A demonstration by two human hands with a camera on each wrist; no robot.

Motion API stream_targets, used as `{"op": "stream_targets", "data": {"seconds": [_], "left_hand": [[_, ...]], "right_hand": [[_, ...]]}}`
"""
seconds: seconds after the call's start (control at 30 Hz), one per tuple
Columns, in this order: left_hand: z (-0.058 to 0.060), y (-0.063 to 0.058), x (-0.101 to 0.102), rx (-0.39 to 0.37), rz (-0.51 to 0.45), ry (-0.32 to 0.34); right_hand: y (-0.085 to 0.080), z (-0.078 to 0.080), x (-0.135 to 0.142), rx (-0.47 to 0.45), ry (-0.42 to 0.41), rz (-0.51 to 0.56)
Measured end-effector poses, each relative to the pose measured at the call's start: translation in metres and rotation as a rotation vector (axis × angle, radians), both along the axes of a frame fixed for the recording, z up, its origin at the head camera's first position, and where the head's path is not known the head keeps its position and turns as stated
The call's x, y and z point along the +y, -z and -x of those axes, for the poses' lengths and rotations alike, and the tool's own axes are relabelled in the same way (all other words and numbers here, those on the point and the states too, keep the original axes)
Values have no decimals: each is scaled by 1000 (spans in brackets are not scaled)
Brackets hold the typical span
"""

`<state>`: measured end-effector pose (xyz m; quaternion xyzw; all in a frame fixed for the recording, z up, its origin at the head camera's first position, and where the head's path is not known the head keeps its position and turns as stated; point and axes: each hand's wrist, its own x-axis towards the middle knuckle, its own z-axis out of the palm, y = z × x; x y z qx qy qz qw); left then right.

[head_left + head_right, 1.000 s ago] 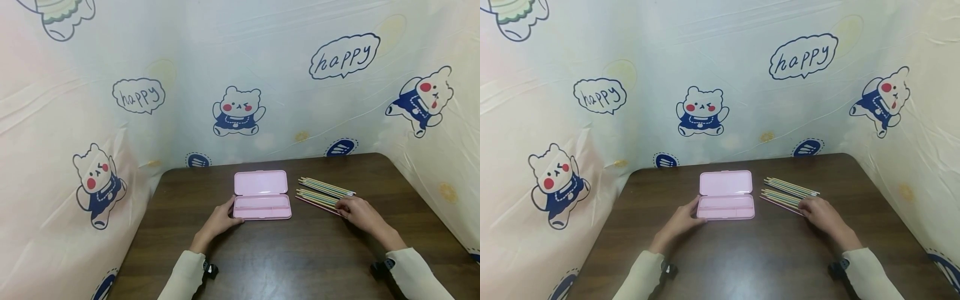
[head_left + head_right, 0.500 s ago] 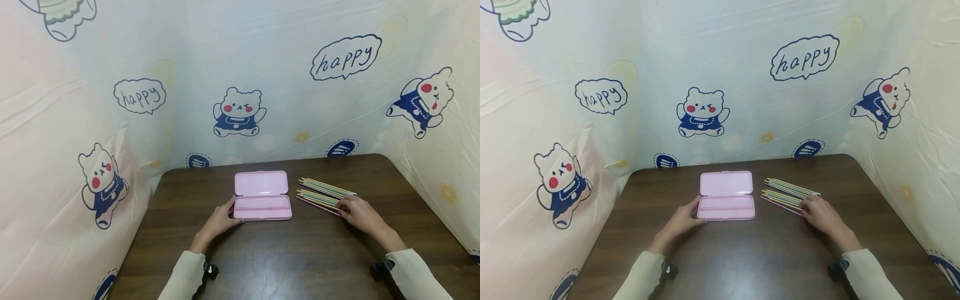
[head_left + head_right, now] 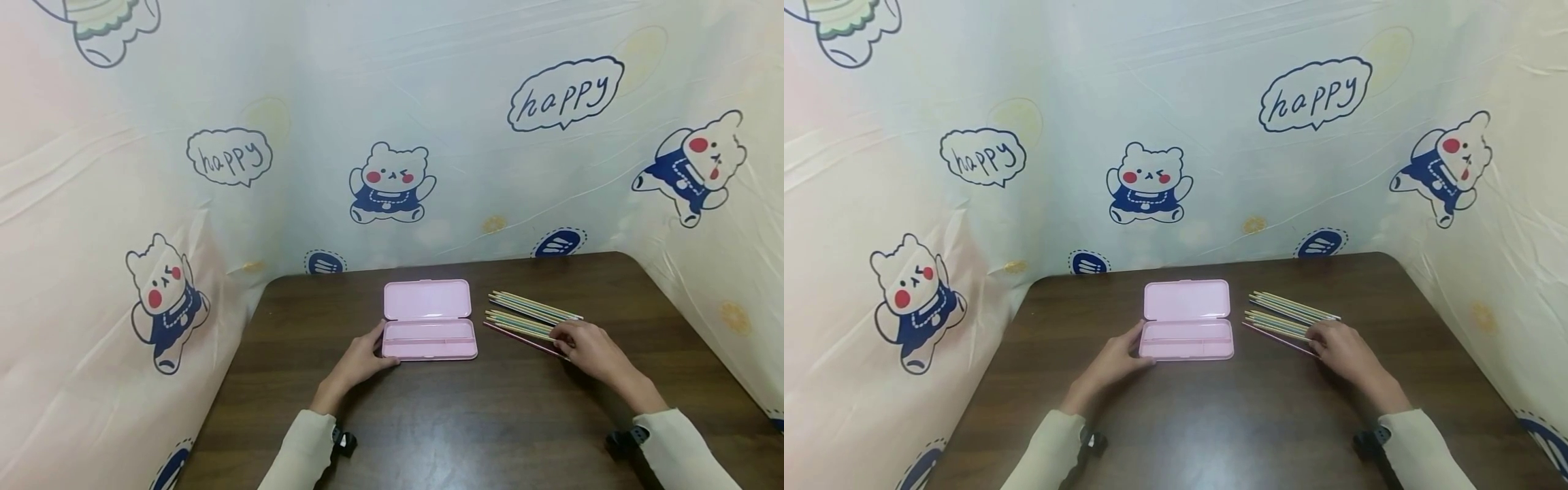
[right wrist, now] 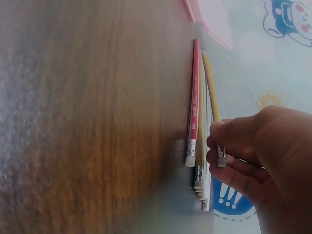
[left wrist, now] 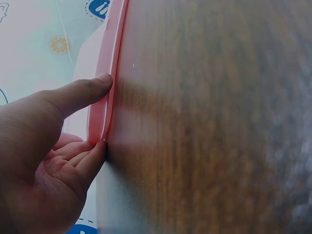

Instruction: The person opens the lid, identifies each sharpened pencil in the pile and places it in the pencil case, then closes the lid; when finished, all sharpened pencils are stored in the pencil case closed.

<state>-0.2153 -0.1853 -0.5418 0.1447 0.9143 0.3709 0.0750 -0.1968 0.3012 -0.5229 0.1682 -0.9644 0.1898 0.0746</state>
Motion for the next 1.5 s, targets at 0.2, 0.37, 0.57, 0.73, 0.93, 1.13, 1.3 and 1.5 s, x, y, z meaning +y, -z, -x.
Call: {"op": "stream_targets", "data": {"seconds": [0.2,0.37,0.57,0.73,0.93,1.13,1.3,1.5], "left_hand": [[0,1,0,-3,-2,-3],[0,2,0,-1,-1,-6],[-1,1,0,-3,-8,-3],[-1,0,0,-3,-8,1],[-1,0,0,4,-1,4],[-2,0,1,-1,-5,6],[-2,0,1,1,-1,1],[-1,-2,-1,12,9,15]], "right_hand": [[-2,-2,1,45,-17,27],[-6,-3,0,71,-24,29],[-14,-3,-2,134,-45,43],[-26,-1,-5,180,-85,31],[-44,4,-13,204,-96,26],[-60,10,-27,209,-118,41],[-67,19,-44,189,-126,57],[-72,29,-65,195,-151,72]]}}
